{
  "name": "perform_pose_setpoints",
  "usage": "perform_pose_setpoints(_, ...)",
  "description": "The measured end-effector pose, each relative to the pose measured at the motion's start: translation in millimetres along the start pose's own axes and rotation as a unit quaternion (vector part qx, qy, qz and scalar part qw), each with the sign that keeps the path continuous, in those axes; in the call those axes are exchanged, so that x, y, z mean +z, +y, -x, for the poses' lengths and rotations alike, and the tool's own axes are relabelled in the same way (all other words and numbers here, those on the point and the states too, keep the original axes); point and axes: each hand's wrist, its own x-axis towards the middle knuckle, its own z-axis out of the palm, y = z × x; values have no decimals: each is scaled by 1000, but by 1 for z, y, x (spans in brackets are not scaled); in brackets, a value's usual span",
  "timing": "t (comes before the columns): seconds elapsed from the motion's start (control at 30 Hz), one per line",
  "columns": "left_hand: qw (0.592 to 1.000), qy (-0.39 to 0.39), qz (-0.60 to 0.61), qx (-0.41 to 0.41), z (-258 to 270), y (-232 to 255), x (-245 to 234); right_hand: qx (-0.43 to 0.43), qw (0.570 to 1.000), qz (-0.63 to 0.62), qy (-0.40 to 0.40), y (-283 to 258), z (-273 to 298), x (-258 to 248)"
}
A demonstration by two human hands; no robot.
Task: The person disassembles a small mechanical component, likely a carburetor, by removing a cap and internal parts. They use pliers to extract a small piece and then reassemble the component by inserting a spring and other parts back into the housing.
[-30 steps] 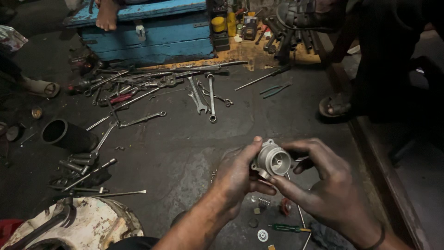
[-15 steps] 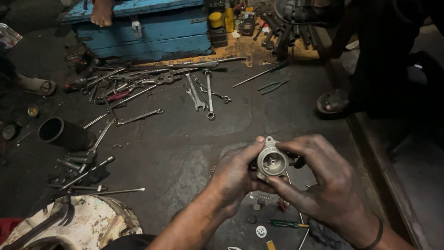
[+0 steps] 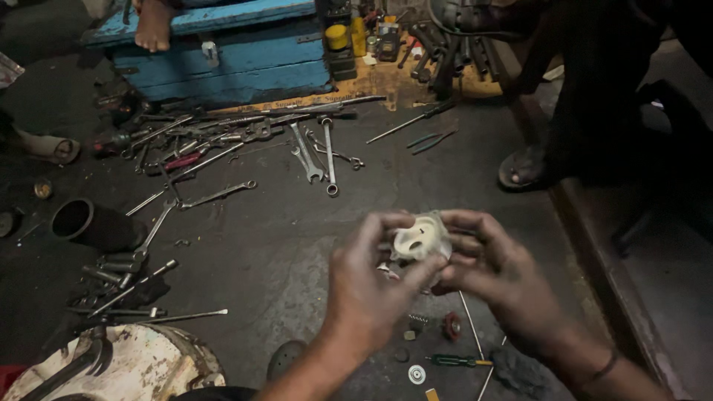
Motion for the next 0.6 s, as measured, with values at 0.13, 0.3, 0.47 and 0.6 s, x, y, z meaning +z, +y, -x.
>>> perform_pose_setpoints(0.13, 973, -4, -105, 203, 9, 9, -5, 17, 960, -260, -98, 0, -1, -12)
perform_pose_setpoints(0.3, 967, -11, -124, 224, 5, 18, -7, 21, 970, -224, -91, 0, 0, -13)
perform_pose_setpoints(0.47, 970, -70, -163, 165, 11, 14, -14, 19, 976, -182, -119, 3, 1, -19)
perform_pose_setpoints(0.6, 977, -59, -146, 146, 15, 4, -15, -10, 945, -246, -214, 18, 2, -34)
